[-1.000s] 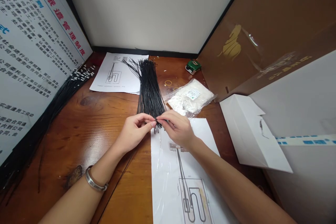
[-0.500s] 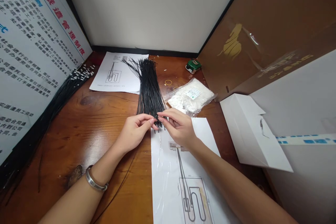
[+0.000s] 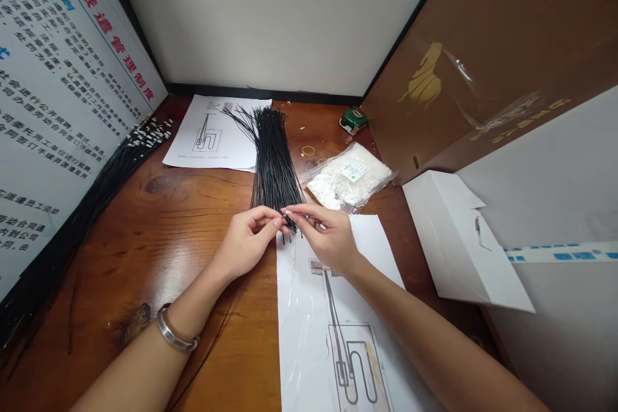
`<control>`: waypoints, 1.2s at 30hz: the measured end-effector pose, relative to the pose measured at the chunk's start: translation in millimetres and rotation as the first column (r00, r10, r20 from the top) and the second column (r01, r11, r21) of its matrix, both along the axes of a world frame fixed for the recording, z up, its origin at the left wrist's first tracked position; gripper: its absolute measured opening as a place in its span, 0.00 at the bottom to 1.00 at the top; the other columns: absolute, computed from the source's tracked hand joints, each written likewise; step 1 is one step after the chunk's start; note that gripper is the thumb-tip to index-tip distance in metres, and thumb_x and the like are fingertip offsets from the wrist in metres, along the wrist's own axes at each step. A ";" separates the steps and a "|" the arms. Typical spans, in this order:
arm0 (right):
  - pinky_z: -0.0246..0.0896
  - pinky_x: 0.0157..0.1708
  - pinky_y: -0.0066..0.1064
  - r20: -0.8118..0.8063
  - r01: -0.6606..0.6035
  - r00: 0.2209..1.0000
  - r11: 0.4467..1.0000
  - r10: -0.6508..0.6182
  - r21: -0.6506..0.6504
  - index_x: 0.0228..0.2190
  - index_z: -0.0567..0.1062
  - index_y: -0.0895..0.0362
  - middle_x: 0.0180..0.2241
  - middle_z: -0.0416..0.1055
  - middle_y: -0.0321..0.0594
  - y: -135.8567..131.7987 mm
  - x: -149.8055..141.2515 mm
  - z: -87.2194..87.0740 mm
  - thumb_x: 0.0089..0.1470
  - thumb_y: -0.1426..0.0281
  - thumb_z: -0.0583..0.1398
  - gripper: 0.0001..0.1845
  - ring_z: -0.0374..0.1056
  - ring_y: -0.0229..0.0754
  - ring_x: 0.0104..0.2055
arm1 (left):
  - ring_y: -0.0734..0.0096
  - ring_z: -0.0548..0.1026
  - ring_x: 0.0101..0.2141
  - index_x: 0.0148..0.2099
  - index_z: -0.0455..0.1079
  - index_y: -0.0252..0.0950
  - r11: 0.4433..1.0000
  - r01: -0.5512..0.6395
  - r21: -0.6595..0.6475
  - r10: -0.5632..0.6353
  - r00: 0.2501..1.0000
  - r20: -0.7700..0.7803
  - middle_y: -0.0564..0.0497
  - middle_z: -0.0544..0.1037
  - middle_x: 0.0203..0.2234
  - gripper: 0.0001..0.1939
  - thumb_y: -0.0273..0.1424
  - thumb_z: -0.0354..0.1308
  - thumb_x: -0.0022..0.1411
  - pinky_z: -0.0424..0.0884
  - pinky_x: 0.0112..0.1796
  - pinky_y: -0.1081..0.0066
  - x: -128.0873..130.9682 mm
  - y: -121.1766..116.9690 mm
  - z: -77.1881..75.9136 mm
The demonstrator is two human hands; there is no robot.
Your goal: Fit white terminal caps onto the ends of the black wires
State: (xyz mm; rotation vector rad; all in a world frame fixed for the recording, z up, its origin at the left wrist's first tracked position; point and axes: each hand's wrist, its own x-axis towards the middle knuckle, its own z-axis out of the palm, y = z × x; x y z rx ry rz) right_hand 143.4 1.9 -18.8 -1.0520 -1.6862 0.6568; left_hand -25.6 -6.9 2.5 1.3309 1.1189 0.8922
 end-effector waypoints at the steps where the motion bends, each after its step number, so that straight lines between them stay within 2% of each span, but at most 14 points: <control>1: 0.58 0.16 0.28 0.001 -0.010 1.000 1.000 0.010 0.012 0.34 0.80 0.55 0.29 0.79 0.39 0.2 -0.1 0.8 0.54 0.72 0.61 0.07 0.60 0.31 0.18 | 0.72 0.74 0.27 0.35 0.72 0.32 1.000 0.003 0.012 -0.003 1.000 -0.003 0.46 0.80 0.28 0.12 0.38 0.57 0.60 0.67 0.27 0.74 -0.1 -0.1 0.4; 4: 0.61 0.18 0.29 0.005 -0.042 0.999 0.998 0.042 0.043 0.34 0.80 0.55 0.28 0.79 0.39 0.8 0.1 2.0 0.54 0.72 0.61 0.07 0.64 0.33 0.20 | 0.71 0.75 0.27 0.33 0.74 0.32 0.999 -0.001 0.041 0.001 1.000 0.005 0.47 0.80 0.26 0.12 0.37 0.59 0.58 0.69 0.29 0.73 -0.2 -0.1 1.5; 8: 0.68 0.25 0.31 -0.007 -0.063 0.998 0.996 0.064 0.059 0.32 0.80 0.54 0.30 0.79 0.39 1.7 1.1 0.5 0.53 0.73 0.62 0.06 0.72 0.38 0.27 | 0.69 0.76 0.27 0.31 0.75 0.33 1.000 -0.008 0.014 0.008 1.000 0.015 0.48 0.79 0.22 0.11 0.37 0.60 0.57 0.70 0.29 0.73 -0.9 0.0 0.5; 11: 0.68 0.26 0.32 -0.032 -0.076 0.996 0.994 0.079 0.080 0.32 0.80 0.54 0.30 0.79 0.40 2.8 1.9 -0.9 0.53 0.74 0.62 0.06 0.72 0.39 0.29 | 0.69 0.77 0.29 0.33 0.76 0.33 1.000 0.009 0.011 -0.009 0.999 0.036 0.47 0.81 0.25 0.11 0.36 0.60 0.58 0.71 0.32 0.72 -1.8 0.0 -1.5; 18: 0.68 0.29 0.33 -0.043 -0.112 0.992 0.987 0.118 0.111 0.32 0.80 0.54 0.29 0.77 0.40 3.7 2.3 0.9 0.54 0.74 0.61 0.07 0.71 0.39 0.30 | 0.69 0.77 0.29 0.39 0.73 0.31 1.000 0.029 0.009 -0.030 0.997 0.074 0.47 0.81 0.26 0.12 0.36 0.59 0.59 0.70 0.34 0.72 -2.2 -0.3 -3.8; 25: 0.64 0.23 0.31 -0.011 -0.132 0.991 0.986 0.134 0.104 0.31 0.80 0.55 0.30 0.76 0.42 2.3 3.2 2.5 0.53 0.73 0.62 0.05 0.68 0.37 0.26 | 0.69 0.77 0.29 0.37 0.73 0.31 0.999 0.033 0.003 -0.033 0.996 0.086 0.47 0.81 0.26 0.12 0.37 0.61 0.58 0.70 0.33 0.72 -2.6 0.1 -4.7; 30: 0.66 0.26 0.33 -0.047 -0.091 0.994 0.994 0.095 0.066 0.27 0.79 0.55 0.27 0.76 0.40 1.6 1.3 4.4 0.53 0.72 0.62 0.05 0.69 0.39 0.28 | 0.67 0.78 0.31 0.36 0.75 0.32 0.999 0.027 0.026 -0.029 0.997 0.073 0.46 0.81 0.29 0.12 0.37 0.61 0.58 0.71 0.35 0.70 -2.2 0.4 -5.5; 36: 0.59 0.18 0.29 -0.084 -0.027 0.996 0.999 0.024 -0.030 0.31 0.79 0.55 0.25 0.74 0.37 0.3 1.1 1.7 0.52 0.71 0.62 0.04 0.62 0.33 0.20 | 0.71 0.76 0.27 0.35 0.74 0.33 1.000 0.000 -0.026 0.001 0.998 0.069 0.47 0.82 0.29 0.11 0.37 0.61 0.56 0.69 0.26 0.74 -1.5 0.6 -3.0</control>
